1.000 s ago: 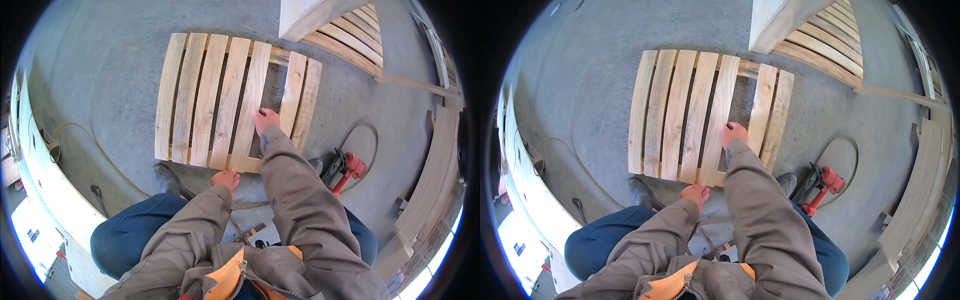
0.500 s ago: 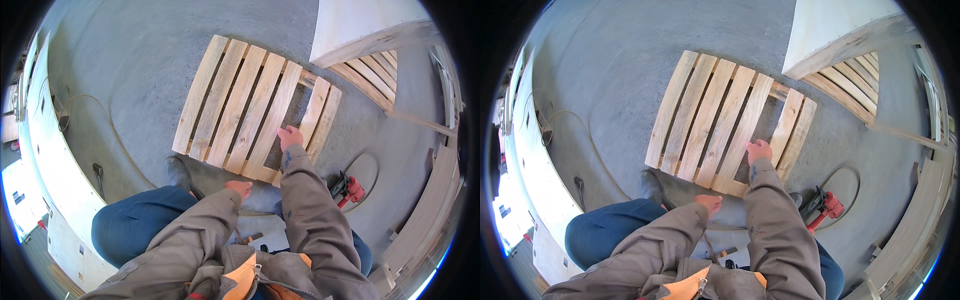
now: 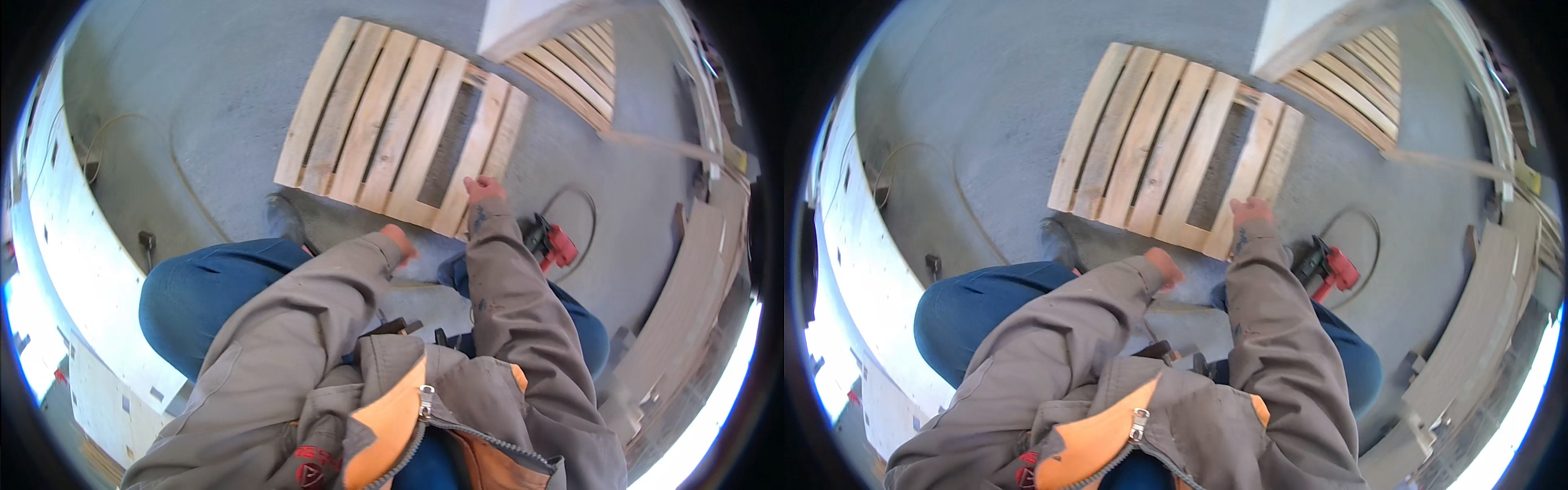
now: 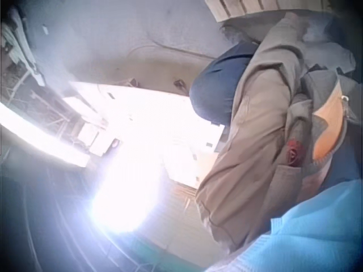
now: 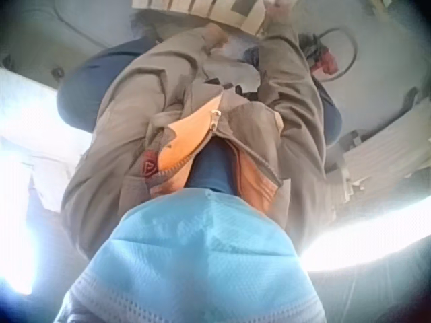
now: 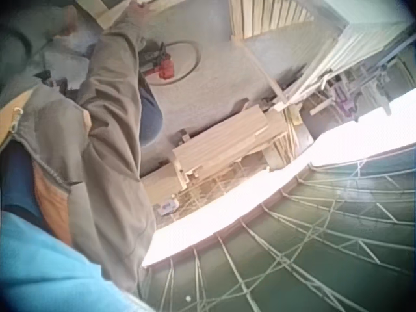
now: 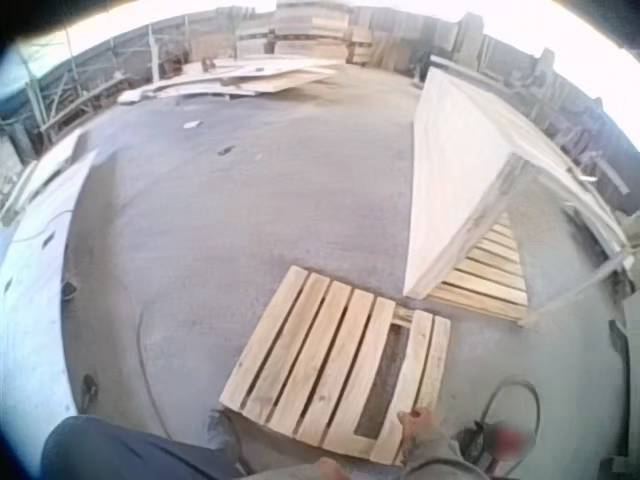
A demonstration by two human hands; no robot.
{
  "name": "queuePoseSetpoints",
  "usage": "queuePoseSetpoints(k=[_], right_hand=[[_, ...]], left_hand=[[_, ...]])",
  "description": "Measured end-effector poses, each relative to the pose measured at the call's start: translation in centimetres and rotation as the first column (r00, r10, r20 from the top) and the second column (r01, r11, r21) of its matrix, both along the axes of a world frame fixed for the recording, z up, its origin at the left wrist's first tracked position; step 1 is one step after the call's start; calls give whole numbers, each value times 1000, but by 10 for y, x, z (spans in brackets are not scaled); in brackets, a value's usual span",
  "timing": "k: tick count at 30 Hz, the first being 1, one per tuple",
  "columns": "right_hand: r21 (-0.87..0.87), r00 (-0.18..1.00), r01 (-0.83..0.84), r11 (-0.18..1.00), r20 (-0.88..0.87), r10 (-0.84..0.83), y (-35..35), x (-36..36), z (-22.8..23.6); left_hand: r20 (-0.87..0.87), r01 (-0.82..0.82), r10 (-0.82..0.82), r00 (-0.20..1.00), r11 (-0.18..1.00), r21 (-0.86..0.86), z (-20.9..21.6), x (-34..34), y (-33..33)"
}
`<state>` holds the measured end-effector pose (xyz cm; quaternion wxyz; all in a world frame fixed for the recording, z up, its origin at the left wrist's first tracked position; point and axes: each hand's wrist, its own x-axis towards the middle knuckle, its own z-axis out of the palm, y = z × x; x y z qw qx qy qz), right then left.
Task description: The person assembles a wooden pallet by arranging planks and securing them with a nail gun. They adjust the planks and use the nail gun to fasten them together.
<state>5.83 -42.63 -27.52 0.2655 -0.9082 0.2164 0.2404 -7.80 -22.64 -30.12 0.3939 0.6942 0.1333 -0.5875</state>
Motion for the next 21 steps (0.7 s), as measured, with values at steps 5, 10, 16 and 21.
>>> queuePoseSetpoints(k=[5,10,16,21], right_hand=[[-45,979,116,992,-162,-121,-23,-50,29],[-266,940,-223,938,-313,135,-64,-64,36],[-312,589,-808,499,-454,669,-55,-50,116],[-460,701,-711,532,-401,590,-139,-8,133]], left_hand=[[139,80,-91,986,993,87,17,-5,9],[386,440,-509,769,860,258,54,-15,-1],[381,527,-590,712,807,266,93,-37,14],[459,624,-672,581,730,278,133,-43,-4]])
